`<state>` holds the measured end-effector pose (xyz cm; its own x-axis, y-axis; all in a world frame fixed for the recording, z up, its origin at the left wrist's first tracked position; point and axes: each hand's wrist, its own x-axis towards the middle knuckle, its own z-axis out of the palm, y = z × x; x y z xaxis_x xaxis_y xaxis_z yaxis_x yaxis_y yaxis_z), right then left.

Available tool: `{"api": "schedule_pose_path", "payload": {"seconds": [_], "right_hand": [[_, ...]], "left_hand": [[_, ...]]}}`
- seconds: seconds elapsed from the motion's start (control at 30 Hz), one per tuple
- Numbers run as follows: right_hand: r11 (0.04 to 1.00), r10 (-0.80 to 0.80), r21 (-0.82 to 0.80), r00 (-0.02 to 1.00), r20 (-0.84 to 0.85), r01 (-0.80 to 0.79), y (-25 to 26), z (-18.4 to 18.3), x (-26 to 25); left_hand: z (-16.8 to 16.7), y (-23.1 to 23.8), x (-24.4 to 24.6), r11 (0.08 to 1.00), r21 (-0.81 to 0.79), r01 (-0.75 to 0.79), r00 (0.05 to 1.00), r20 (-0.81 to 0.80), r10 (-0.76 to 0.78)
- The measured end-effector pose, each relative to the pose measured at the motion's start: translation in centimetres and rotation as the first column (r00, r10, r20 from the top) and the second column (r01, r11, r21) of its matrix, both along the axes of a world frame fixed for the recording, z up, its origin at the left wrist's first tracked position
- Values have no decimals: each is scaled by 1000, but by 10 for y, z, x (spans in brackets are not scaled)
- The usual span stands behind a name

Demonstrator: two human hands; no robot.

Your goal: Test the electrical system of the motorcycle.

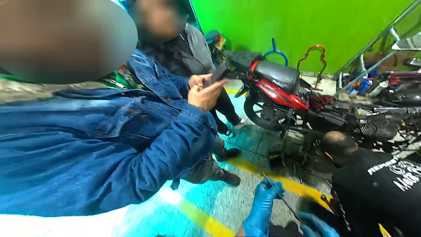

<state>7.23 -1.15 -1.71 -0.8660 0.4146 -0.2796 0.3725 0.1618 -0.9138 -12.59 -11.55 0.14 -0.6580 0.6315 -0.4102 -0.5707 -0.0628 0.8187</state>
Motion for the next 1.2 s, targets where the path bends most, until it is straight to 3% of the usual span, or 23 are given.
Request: {"api": "schedule_pose_path", "payload": {"seconds": [0.13,0.2,0.3,0.4,0.53,0.77,0.9,1.0,1.13,1.2], "right_hand": [[998,-58,42,996,61,55,-1,-5,5],[996,-89,38,994,70,86,-3,-9,11],[993,-120,15,989,82,119,-6,-15,15],[997,-70,-20,993,92,72,-9,-12,15],[1000,-13,-19,999,44,14,-8,-11,12],[990,-137,-23,989,47,138,-2,-9,11],[980,-197,-28,980,15,197,0,-14,15],[983,-177,-49,984,-12,176,2,-11,17],[970,-165,-188,985,-49,153,-7,-4,17],[967,-151,-221,985,-79,130,-7,-7,20]], "left_hand": [[-19,-8,2,975,220,42,985,154,-77],[-23,-15,6,965,250,84,978,165,-128],[-21,-17,11,978,190,90,984,132,-117],[-16,-15,12,998,61,20,998,51,-23],[-15,-11,5,998,-11,-63,996,57,63],[-26,-10,3,974,225,-16,966,253,-42],[-15,-7,8,989,151,6,992,123,-25],[-8,-4,11,994,52,-101,995,1,101],[-9,-2,9,975,60,-214,976,64,210],[-15,-4,9,972,156,-178,974,166,152]]}}
